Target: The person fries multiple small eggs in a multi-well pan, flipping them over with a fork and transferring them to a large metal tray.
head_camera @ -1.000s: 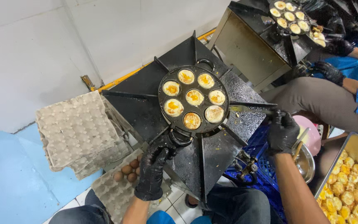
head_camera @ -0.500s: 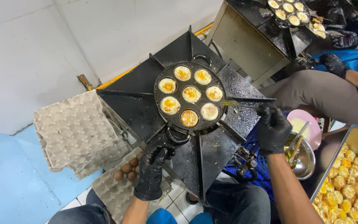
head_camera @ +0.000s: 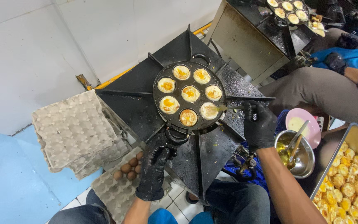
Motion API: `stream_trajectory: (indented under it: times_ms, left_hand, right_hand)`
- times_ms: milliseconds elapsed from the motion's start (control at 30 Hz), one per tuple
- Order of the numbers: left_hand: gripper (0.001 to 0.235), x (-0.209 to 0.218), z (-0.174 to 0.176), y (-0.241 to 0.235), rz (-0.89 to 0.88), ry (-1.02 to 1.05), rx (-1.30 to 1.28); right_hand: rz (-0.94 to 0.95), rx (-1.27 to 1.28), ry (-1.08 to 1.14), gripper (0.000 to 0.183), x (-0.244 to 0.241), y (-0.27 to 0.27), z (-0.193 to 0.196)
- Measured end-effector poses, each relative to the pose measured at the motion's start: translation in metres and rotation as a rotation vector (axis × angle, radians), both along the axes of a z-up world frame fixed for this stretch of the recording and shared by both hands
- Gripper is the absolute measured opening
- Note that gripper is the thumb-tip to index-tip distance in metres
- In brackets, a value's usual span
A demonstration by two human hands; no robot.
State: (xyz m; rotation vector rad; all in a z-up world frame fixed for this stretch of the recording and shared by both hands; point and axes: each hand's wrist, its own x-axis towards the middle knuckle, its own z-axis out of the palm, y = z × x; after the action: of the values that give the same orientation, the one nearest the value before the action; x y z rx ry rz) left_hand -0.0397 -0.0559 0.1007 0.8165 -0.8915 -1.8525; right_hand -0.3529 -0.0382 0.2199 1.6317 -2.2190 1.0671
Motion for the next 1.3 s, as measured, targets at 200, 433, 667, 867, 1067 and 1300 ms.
stream_trajectory:
  times_ms: [200, 433, 667, 867, 1067, 1300]
  left_hand:
    - [0.02, 0.003, 0.011, 0.004, -0.023, 0.001, 0.005]
    - [0.021, 0.002, 0.006, 0.005, -0.013, -0.014, 0.13]
    - [0.021, 0.007, 0.009, -0.009, -0.016, 0.086, -0.121]
    - [0.025, 0.033, 0.017, -0.043, -0.114, -0.001, -0.019]
    - [0.026, 0.054, -0.002, -0.059, -0.119, 0.062, -0.102]
    - [0.024, 0.072, -0.006, -0.068, -0.092, -0.029, -0.105]
  right_hand:
    - [0.029, 0.01, -0.061, 0.011, 0.008, -0.004, -0.014]
    - [0.117, -0.026, 0.075, 0.011, 0.021, -0.001, -0.012]
    - [0.148, 0.067, 0.163, 0.014, 0.037, -0.005, 0.007]
    - [0.35, -0.036, -0.087, 0.015, 0.084, -0.029, 0.024]
    - [0.434, 0.12, 0.191, 0.02, 0.125, -0.071, 0.018]
    - [0.451, 0.215, -0.108, 0.013, 0.115, -0.094, -0.006]
